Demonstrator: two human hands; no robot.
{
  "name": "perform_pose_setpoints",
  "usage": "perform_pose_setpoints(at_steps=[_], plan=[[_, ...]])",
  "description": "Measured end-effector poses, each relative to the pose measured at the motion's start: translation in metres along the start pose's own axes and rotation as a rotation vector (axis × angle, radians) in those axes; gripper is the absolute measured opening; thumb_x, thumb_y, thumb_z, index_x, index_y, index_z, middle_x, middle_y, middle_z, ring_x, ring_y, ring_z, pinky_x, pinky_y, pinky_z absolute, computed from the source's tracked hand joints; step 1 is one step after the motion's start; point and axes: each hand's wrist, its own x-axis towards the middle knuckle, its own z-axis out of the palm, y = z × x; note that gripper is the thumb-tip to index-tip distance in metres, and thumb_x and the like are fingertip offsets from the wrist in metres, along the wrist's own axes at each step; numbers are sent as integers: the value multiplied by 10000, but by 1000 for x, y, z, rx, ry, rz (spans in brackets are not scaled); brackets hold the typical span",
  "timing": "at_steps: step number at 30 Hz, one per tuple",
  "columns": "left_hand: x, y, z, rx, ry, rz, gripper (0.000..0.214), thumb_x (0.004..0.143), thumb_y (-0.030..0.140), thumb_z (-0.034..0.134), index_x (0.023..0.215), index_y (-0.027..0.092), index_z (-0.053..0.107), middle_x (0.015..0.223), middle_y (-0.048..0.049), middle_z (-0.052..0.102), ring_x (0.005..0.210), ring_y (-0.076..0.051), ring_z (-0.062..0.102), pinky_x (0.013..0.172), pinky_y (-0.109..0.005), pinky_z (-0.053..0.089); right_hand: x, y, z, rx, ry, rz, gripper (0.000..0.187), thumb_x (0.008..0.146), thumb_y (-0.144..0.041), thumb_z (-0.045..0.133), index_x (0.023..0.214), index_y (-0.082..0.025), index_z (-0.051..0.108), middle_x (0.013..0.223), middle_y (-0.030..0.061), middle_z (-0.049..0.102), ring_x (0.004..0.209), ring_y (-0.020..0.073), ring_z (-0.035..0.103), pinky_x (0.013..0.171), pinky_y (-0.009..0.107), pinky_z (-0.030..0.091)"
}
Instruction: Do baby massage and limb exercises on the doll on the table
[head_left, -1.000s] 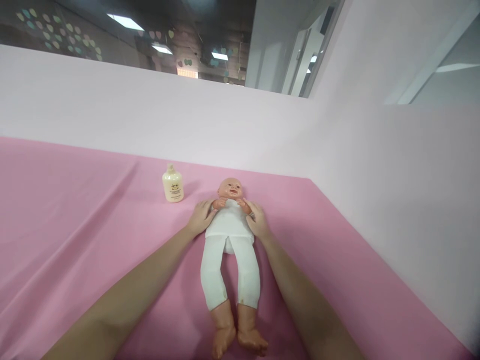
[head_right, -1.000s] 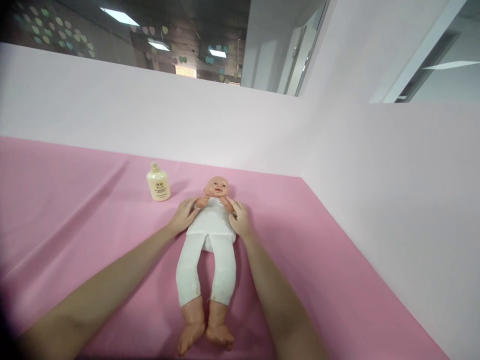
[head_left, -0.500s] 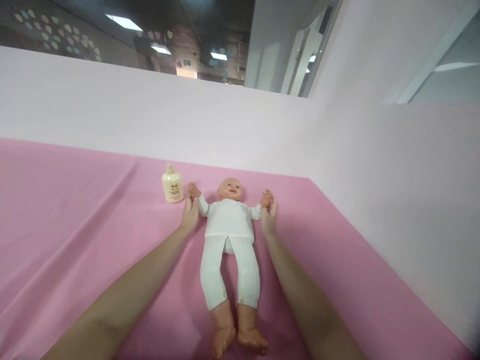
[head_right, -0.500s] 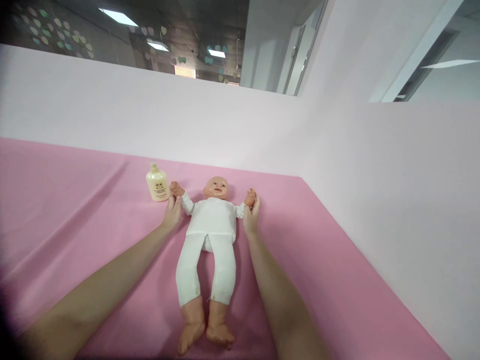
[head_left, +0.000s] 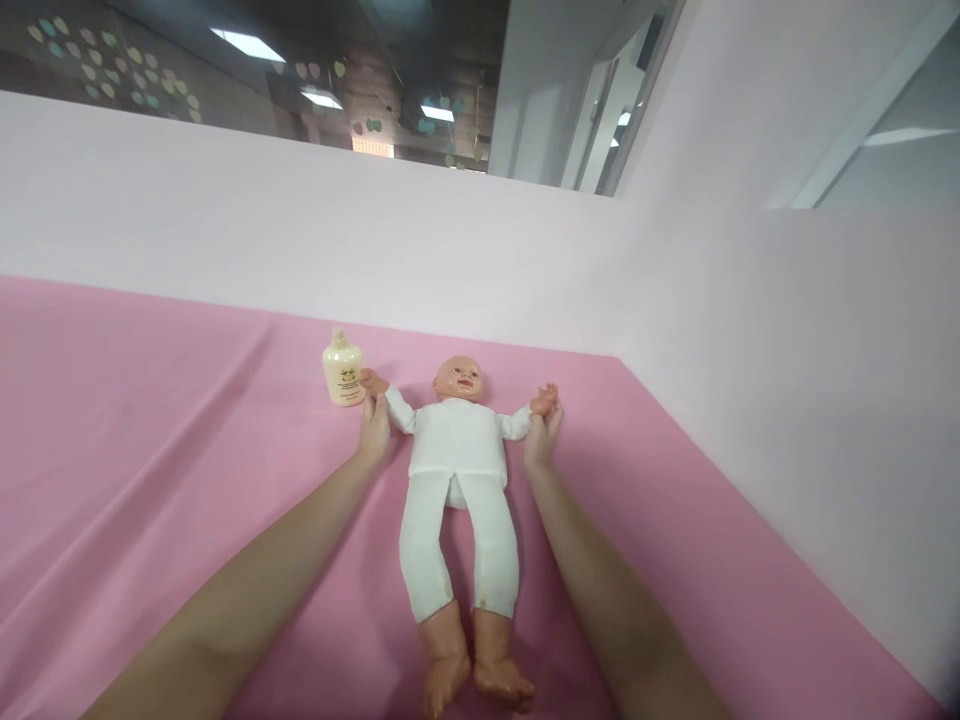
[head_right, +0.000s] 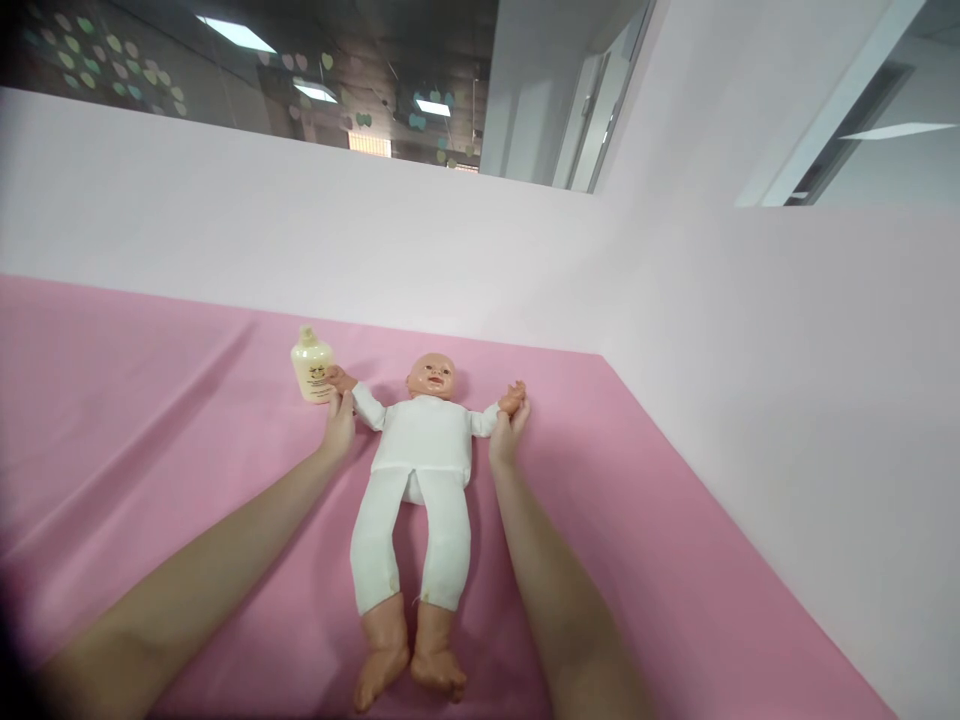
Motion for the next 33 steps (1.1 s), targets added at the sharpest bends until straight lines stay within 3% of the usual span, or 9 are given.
perform_pose_setpoints(at_steps=[5, 13, 19, 24, 28, 33], plan=[[-20, 22, 8, 154, -166, 217, 465, 993, 582, 476, 1282, 224, 540, 1291, -130, 634, 1232, -284, 606, 1065, -469, 491, -15, -15, 12, -3, -272, -77, 664, 805, -195, 526, 1464, -210, 450, 1570, 118, 483, 1472, 223, 451, 1268, 476, 301], [-31, 42, 13, 472, -370, 514, 432, 1010, 484, 456, 1312, 193, 558, 1285, -143, 637, 1220, -307, 572, 1102, -501, 426, -21, -17, 7, -244, -455, -163, 616, 825, -151, 567, 1435, -231, 527, 1454, 86, 601, 1378, 251, 545, 1216, 473, 401], [-33, 40, 15, 621, -413, 557, 452, 1015, 462, 438, 1361, 191, 542, 1338, -143, 621, 1268, -306, 546, 1134, -513, 408, -22, -24, 8, -515, -608, -312, 690, 781, -77, 502, 1447, -253, 546, 1410, 73, 627, 1321, 269, 561, 1184, 467, 419], [-33, 31, 17, 630, -542, 516, 441, 1010, 482, 453, 1334, 209, 577, 1329, -126, 638, 1255, -310, 562, 1119, -525, 422, -19, -25, 10, -630, -766, -314, 717, 787, -108, 496, 1482, -279, 523, 1389, 62, 640, 1284, 288, 575, 1149, 493, 434], [-32, 31, 16, 570, -504, 503, 464, 1000, 486, 479, 1355, 201, 566, 1332, -135, 641, 1268, -321, 562, 1118, -536, 420, -18, -19, 7, -571, -722, -279, 719, 797, -119, 492, 1497, -283, 502, 1430, 54, 613, 1332, 278, 548, 1186, 491, 406], [-30, 36, 13, 447, -403, 438, 461, 1014, 487, 456, 1348, 181, 544, 1313, -146, 641, 1232, -302, 590, 1100, -499, 442, -19, -9, 4, -382, -565, -164, 700, 852, -187, 516, 1542, -239, 407, 1570, 76, 484, 1473, 251, 437, 1253, 476, 343]])
